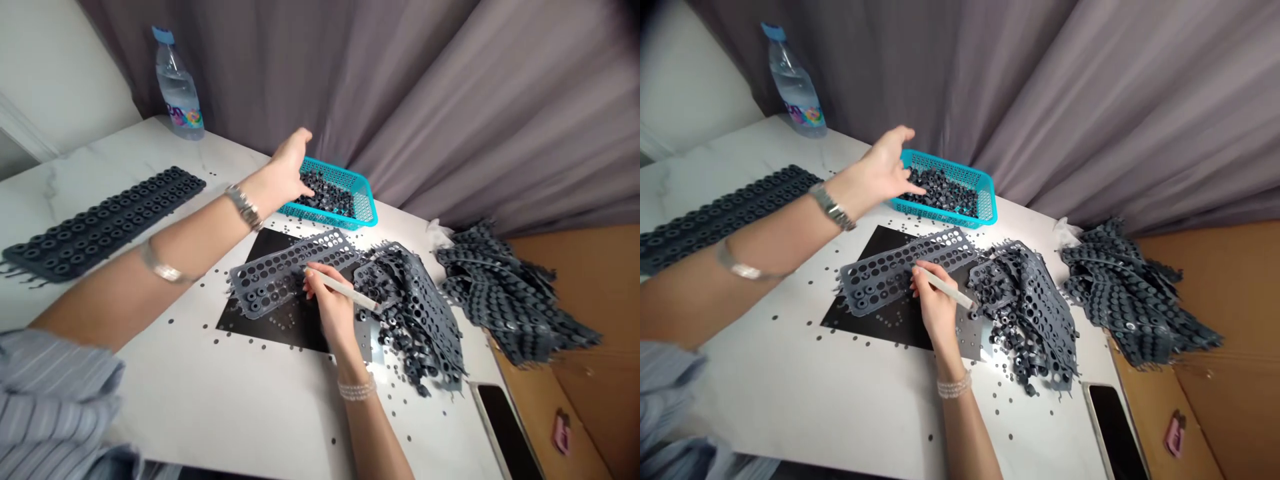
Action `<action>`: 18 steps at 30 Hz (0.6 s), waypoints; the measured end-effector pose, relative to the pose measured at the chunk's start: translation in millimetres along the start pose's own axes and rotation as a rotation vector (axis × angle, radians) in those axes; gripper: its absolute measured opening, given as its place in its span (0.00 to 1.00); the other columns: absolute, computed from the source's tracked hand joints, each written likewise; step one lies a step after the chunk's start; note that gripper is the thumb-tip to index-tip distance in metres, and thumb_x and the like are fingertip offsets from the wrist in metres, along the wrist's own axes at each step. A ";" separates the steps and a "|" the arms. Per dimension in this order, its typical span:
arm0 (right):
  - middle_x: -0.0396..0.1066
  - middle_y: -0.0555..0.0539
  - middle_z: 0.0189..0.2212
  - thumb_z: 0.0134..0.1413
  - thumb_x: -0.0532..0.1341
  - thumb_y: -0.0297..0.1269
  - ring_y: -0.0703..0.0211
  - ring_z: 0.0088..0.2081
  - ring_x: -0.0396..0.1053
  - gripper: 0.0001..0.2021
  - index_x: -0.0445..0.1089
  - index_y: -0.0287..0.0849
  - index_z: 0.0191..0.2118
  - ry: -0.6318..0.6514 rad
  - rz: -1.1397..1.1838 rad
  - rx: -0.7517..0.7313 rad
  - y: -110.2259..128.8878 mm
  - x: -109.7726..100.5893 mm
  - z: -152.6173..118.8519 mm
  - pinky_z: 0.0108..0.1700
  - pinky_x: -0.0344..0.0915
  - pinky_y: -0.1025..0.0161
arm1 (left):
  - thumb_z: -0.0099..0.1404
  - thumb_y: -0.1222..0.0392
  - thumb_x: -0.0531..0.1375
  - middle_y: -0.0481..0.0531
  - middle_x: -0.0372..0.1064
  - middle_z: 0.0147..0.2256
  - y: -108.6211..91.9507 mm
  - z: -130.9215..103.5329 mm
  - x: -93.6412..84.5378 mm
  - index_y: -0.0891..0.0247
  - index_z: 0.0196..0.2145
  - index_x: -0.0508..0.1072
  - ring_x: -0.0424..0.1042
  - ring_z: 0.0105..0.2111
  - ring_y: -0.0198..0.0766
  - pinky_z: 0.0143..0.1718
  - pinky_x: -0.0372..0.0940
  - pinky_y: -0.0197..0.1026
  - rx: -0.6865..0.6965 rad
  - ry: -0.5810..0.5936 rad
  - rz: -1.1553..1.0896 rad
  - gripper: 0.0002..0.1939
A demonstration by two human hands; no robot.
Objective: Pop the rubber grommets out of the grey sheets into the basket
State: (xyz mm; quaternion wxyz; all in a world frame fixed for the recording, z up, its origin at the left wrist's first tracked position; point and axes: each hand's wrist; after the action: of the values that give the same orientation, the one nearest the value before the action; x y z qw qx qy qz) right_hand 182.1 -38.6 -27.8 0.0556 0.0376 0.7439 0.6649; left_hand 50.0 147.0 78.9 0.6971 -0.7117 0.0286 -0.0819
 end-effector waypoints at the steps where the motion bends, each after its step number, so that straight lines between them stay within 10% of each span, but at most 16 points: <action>1: 0.71 0.50 0.24 0.52 0.65 0.45 0.63 0.25 0.65 0.15 0.75 0.40 0.41 0.011 -0.020 0.004 1.1 0.4 -0.9 0.27 0.62 0.66 | 0.64 0.45 0.52 0.64 0.61 0.55 5.3 -17.1 -2.4 0.58 0.55 0.64 0.63 0.56 0.58 0.43 0.67 0.55 0.001 -0.006 0.015 0.26; 6: 0.67 0.52 0.21 0.58 0.59 0.48 0.65 0.23 0.61 0.16 0.75 0.40 0.38 0.062 -0.112 -0.080 -1.8 11.4 -4.9 0.25 0.58 0.67 | 0.57 0.53 0.62 0.56 0.73 0.38 48.1 -117.9 -34.3 0.61 0.40 0.76 0.71 0.41 0.47 0.45 0.65 0.47 0.121 0.367 0.698 0.14; 9: 0.67 0.50 0.20 0.64 0.52 0.50 0.63 0.23 0.64 0.20 0.73 0.40 0.32 0.091 -0.199 -0.164 -9.6 21.9 -6.5 0.27 0.58 0.66 | 0.58 0.56 0.62 0.56 0.72 0.40 77.5 -157.7 -50.2 0.60 0.41 0.75 0.71 0.42 0.47 0.45 0.63 0.46 0.190 0.366 1.002 0.13; 18: 0.66 0.51 0.19 0.66 0.50 0.44 0.60 0.26 0.68 0.19 0.65 0.45 0.24 0.228 -0.374 -0.301 -14.4 33.3 -10.2 0.31 0.60 0.66 | 0.61 0.64 0.56 0.53 0.70 0.30 100.7 -176.6 -48.3 0.62 0.30 0.71 0.70 0.30 0.41 0.33 0.63 0.42 0.178 0.308 1.173 0.05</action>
State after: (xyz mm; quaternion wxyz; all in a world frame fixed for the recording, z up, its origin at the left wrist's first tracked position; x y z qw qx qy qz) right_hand 148.0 -45.9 -42.0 0.0984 -0.1841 0.6322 0.7461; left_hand -17.7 -22.6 -22.6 0.6704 -0.4964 0.5093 0.2116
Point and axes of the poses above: each hand's wrist, its own z-axis towards the middle knuckle, its own x-axis out of the palm, y = z × x
